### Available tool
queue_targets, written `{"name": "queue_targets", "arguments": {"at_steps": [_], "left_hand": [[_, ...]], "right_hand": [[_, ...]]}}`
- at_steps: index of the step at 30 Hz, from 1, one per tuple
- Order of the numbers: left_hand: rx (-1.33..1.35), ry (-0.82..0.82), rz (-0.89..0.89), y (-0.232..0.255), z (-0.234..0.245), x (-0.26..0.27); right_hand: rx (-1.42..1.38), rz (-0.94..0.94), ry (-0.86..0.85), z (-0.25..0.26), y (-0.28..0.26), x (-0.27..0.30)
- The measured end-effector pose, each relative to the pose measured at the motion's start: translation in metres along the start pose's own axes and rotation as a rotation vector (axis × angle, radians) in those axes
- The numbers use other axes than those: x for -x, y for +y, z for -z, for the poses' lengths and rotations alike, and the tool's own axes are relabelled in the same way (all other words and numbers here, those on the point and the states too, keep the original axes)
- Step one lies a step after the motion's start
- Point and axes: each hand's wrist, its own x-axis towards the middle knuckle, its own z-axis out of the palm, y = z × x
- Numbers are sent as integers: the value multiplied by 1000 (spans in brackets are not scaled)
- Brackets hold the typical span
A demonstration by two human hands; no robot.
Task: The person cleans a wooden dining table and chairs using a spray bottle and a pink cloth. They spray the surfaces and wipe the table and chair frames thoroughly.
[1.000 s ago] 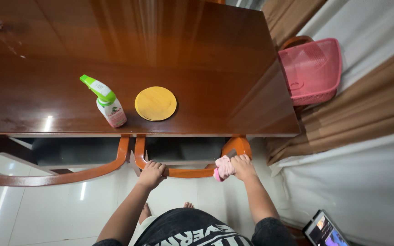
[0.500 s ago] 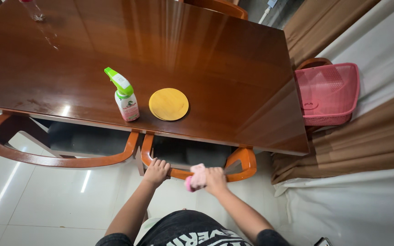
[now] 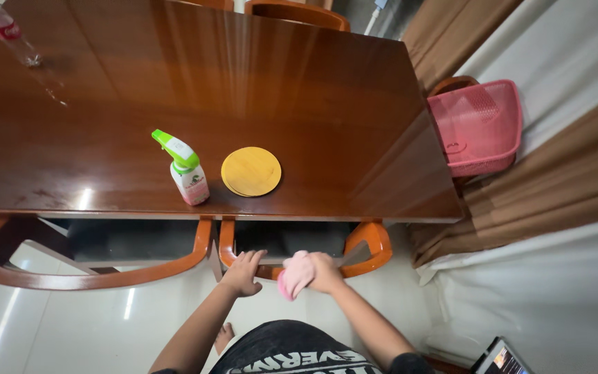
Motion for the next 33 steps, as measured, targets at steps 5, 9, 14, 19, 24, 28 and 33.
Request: {"name": "queue_targets", "arguments": {"at_steps": [5, 9, 14, 19, 24, 28, 33], "left_hand": [[99, 260, -86, -23, 43, 3], [123, 258, -23, -48, 62, -3], [180, 284, 1, -65, 70, 6], [33, 285, -9, -58, 69, 18], [11, 317, -20, -41, 57, -17], [-2, 396, -42, -13, 45, -78], [-165, 397, -55, 36, 17, -146]], "right_hand": [[-176, -266, 586, 16, 26, -1], [161, -257, 717, 27, 20, -42], [252, -383, 482, 16, -35, -133], [464, -252, 187, -7, -70, -185], [518, 172, 309, -12, -29, -184], [470, 172, 219, 0, 18, -172], [528, 88, 137, 64, 96, -123]]}}
